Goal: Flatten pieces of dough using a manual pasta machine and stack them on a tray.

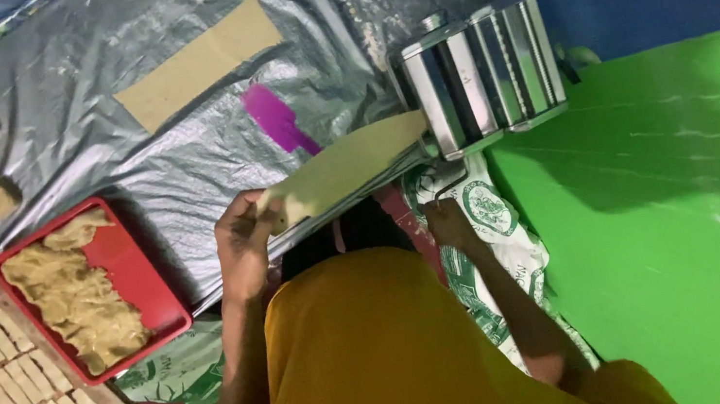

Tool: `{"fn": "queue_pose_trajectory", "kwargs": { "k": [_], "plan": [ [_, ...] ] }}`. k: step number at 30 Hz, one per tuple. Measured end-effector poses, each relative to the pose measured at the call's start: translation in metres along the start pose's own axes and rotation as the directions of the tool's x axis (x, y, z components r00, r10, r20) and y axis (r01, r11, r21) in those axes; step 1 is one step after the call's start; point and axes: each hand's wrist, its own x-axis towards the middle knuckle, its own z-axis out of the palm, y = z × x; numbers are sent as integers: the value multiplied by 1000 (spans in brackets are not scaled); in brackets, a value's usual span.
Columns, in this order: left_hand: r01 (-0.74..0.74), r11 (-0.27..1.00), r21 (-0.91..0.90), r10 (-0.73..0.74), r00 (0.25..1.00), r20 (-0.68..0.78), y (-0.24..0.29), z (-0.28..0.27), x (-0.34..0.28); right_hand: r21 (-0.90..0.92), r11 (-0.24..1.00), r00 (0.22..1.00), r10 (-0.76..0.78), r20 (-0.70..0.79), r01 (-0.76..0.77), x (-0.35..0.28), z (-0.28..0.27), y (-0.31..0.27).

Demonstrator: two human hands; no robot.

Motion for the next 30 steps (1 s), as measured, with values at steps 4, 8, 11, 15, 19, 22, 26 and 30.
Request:
{"fn": "queue_pose_trajectory", "kwargs": {
  "k": [4,8,11,15,19,22,26,30],
  "plan": [
    [4,1000,20,-3,999,-52,-18,-28,2,-350,929,934,-9,-358,-125,13,16,30],
    [58,997,58,-50,990,-135,-23,-41,1,-240,971,858,-107,-503,-20,7,16,17],
    [37,999,-27,-41,984,-172,-28,-55,-11,-60,988,766,-146,-626,140,2,23,26],
    [-20,998,-52,8,975,-222,-40,-63,-19,87,975,802,-114,-586,202,3,53,24],
    [26,953,-301,-71,988,-140,-54,-57,-27,479,848,878,35,-477,227,4,107,26],
    [-15,932,-363,-13,997,-74,-23,-45,-39,708,676,916,123,-382,204,-2,147,25],
    [27,881,-472,8,997,73,11,-30,-60,946,106,948,-59,313,-306,15,206,-50],
    [19,873,-488,33,995,99,1,-49,-74,936,-15,893,-305,331,-352,27,223,-80]
  ]
}}
